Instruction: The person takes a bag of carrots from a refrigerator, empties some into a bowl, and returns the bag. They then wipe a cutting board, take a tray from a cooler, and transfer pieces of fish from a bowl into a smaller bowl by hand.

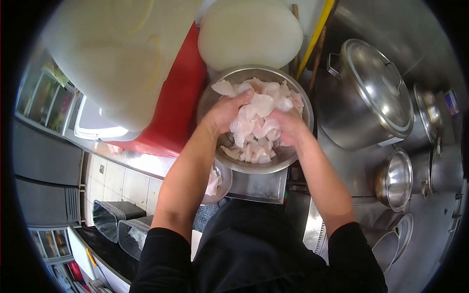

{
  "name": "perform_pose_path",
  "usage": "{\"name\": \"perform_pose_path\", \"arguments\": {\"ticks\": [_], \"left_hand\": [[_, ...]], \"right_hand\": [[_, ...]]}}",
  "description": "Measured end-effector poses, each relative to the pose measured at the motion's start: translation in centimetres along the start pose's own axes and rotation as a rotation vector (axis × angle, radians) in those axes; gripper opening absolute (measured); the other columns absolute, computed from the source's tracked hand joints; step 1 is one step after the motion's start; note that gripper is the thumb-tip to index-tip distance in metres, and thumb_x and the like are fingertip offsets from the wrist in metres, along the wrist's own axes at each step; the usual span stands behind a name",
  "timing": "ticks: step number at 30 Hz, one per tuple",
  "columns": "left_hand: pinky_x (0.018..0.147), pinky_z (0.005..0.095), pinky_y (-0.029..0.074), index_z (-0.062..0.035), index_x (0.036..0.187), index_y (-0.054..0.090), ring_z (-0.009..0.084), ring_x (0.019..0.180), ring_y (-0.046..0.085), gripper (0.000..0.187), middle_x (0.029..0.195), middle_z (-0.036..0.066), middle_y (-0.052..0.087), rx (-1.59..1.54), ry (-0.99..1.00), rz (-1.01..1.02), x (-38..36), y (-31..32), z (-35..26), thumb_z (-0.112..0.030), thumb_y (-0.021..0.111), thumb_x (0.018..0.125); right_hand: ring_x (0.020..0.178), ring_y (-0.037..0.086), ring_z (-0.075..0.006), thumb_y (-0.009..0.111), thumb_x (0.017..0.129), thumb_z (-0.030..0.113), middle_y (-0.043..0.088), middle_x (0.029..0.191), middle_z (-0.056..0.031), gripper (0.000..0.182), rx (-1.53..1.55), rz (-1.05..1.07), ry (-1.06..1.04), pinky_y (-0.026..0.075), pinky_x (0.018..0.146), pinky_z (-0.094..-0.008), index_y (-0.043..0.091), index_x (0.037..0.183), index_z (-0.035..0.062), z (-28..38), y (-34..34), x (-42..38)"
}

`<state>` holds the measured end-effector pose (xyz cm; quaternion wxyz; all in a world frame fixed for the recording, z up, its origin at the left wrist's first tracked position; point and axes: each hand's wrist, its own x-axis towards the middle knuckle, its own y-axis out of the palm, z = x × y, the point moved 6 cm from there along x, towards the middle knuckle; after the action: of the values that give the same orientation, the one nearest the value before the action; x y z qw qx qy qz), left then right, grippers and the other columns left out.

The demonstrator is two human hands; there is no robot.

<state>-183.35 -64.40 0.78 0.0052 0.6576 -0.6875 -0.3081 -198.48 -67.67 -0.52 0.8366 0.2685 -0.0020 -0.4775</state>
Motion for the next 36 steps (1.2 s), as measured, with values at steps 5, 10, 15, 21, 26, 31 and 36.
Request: {"name": "perform_pose_path", "arguments": {"ticks": [5, 10, 15, 21, 26, 31, 36], "left_hand": [[0.088, 0.0356, 0.052, -0.0038, 0.124, 0.059, 0.0263, 0.103, 0.064, 0.035, 0.118, 0.014, 0.063, 0.808, 0.117, -0.117, 1.1, -2.5, -1.4, -0.019, 0.061, 0.093], [0.089, 0.0401, 0.051, -0.0087, 0.120, 0.062, 0.0321, 0.106, 0.062, 0.034, 0.115, 0.015, 0.062, 1.552, 0.370, -0.400, -1.1, -2.3, -2.2, -0.018, 0.062, 0.087], [0.093, 0.0431, 0.049, -0.0120, 0.117, 0.063, 0.0335, 0.111, 0.060, 0.030, 0.120, 0.015, 0.060, 1.849, 0.449, -0.068, -1.4, 2.0, 5.0, -0.017, 0.056, 0.088], [0.089, 0.0437, 0.051, -0.0109, 0.114, 0.063, 0.0343, 0.112, 0.059, 0.028, 0.122, 0.015, 0.059, 1.758, 0.314, -0.141, -1.9, -0.2, 4.6, -0.017, 0.050, 0.089], [0.088, 0.0437, 0.051, -0.0101, 0.112, 0.062, 0.0332, 0.109, 0.060, 0.027, 0.118, 0.016, 0.060, 1.849, 0.396, -0.130, -2.8, -0.3, 4.1, -0.015, 0.049, 0.089], [0.089, 0.0424, 0.051, -0.0086, 0.115, 0.061, 0.0325, 0.110, 0.059, 0.029, 0.118, 0.016, 0.060, 1.846, 0.380, 0.039, -2.5, 3.2, 6.9, -0.016, 0.051, 0.088], [0.086, 0.0425, 0.052, -0.0043, 0.112, 0.062, 0.0316, 0.107, 0.063, 0.028, 0.117, 0.015, 0.062, 1.860, 0.175, -0.030, -0.8, 2.3, 8.0, -0.016, 0.053, 0.088]], "right_hand": [[0.100, 0.065, -0.0288, 0.063, 0.087, 0.012, 0.065, 0.113, -0.0178, 0.040, -0.438, -0.053, -0.004, 0.053, 0.085, -0.0415, 0.056, 0.124, -0.0023, 2.2, -3.9, 3.0], [0.107, 0.059, -0.0370, 0.065, 0.087, 0.018, 0.058, 0.122, -0.0207, 0.041, -1.115, -0.313, -0.275, 0.048, 0.092, -0.0451, 0.057, 0.124, 0.0025, 6.2, -2.5, 0.6], [0.122, 0.045, -0.0385, 0.071, 0.079, 0.019, 0.044, 0.136, -0.0184, 0.041, -1.882, -0.070, -0.387, 0.045, 0.099, -0.0448, 0.062, 0.118, 0.0103, 3.8, 2.3, -2.6], [0.125, 0.045, -0.0368, 0.067, 0.074, 0.006, 0.045, 0.136, -0.0166, 0.035, -1.755, 0.071, -0.479, 0.045, 0.100, -0.0407, 0.063, 0.109, 0.0069, 0.7, -1.0, -3.0], [0.108, 0.060, -0.0377, 0.068, 0.076, 0.011, 0.064, 0.110, -0.0181, 0.034, -1.428, -0.127, -0.330, 0.048, 0.092, -0.0405, 0.062, 0.109, 0.0039, 4.3, -2.3, -2.9], [0.096, 0.063, -0.0404, 0.068, 0.078, 0.028, 0.068, 0.094, -0.0200, 0.033, -1.757, -0.309, -0.452, 0.048, 0.089, -0.0453, 0.062, 0.101, 0.0034, 1.9, -1.2, -0.6], [0.080, 0.066, -0.0283, 0.065, 0.084, 0.024, 0.070, 0.091, -0.0192, 0.029, -1.420, -0.205, -0.301, 0.050, 0.069, -0.0405, 0.066, 0.103, 0.0025, 2.5, -3.6, 1.3]]}}
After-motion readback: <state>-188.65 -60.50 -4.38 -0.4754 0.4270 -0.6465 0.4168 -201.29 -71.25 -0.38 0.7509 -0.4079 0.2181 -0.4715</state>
